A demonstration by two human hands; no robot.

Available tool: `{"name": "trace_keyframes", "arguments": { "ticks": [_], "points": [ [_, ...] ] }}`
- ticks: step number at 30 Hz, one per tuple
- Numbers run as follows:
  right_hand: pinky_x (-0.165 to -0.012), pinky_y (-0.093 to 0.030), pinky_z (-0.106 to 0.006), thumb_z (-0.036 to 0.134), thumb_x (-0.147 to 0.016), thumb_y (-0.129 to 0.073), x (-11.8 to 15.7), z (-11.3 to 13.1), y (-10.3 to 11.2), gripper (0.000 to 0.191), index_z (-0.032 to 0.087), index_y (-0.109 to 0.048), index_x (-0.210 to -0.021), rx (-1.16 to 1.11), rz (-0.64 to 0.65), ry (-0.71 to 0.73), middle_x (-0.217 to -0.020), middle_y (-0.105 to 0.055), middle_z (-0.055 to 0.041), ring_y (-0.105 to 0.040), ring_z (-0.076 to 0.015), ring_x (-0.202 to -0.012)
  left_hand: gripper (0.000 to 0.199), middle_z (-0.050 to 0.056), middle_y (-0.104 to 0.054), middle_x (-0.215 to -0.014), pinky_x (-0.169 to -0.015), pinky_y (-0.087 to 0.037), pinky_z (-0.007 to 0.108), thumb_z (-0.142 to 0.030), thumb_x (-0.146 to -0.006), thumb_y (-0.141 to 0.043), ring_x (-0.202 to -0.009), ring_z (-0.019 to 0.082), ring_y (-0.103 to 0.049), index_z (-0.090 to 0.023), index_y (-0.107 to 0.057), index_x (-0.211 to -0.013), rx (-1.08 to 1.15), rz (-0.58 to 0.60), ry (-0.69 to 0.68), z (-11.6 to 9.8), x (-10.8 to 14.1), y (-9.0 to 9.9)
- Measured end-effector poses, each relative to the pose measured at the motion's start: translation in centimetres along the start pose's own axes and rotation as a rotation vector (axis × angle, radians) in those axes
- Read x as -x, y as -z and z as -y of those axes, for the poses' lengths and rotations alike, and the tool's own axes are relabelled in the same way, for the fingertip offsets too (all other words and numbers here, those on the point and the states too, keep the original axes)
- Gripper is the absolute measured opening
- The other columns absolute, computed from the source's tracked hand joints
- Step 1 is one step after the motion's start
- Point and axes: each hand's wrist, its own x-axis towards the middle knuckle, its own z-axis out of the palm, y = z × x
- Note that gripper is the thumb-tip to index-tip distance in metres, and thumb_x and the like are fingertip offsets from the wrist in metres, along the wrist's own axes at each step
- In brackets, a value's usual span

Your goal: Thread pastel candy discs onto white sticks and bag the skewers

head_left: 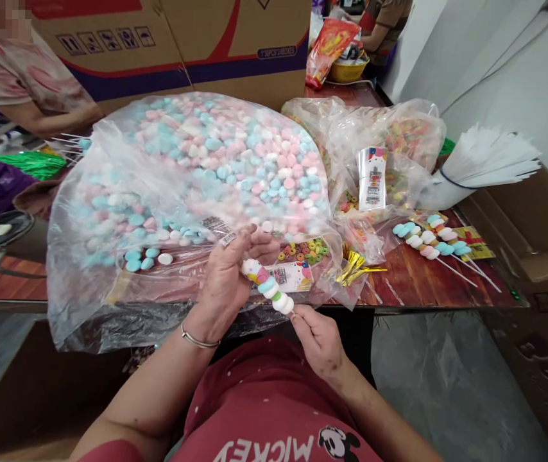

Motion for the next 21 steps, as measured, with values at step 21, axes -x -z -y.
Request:
{"name": "trace_keyframes", "arguments": {
  "ticks": [21],
  "points": [
    [-0.041,-0.018,-0.021,0.038,-0.091,-0.044,0.2,0.9,-2.1,0.024,0.019,-0.052,-0.079,-0.855,0.023,-0.592,-0.047,-0.026,0.0110,-0.017,-0.0068,-0.041,0.040,-0.009,-0.044,-0.052,-0.039,-0.034,0.017,-0.041,-0.066,-0.085,-0.037,0.003,-0.038,-0.013,-0.061,-0.083,0.160,0.246,0.202,3.1,-1.2,0.2]
  ]
}}
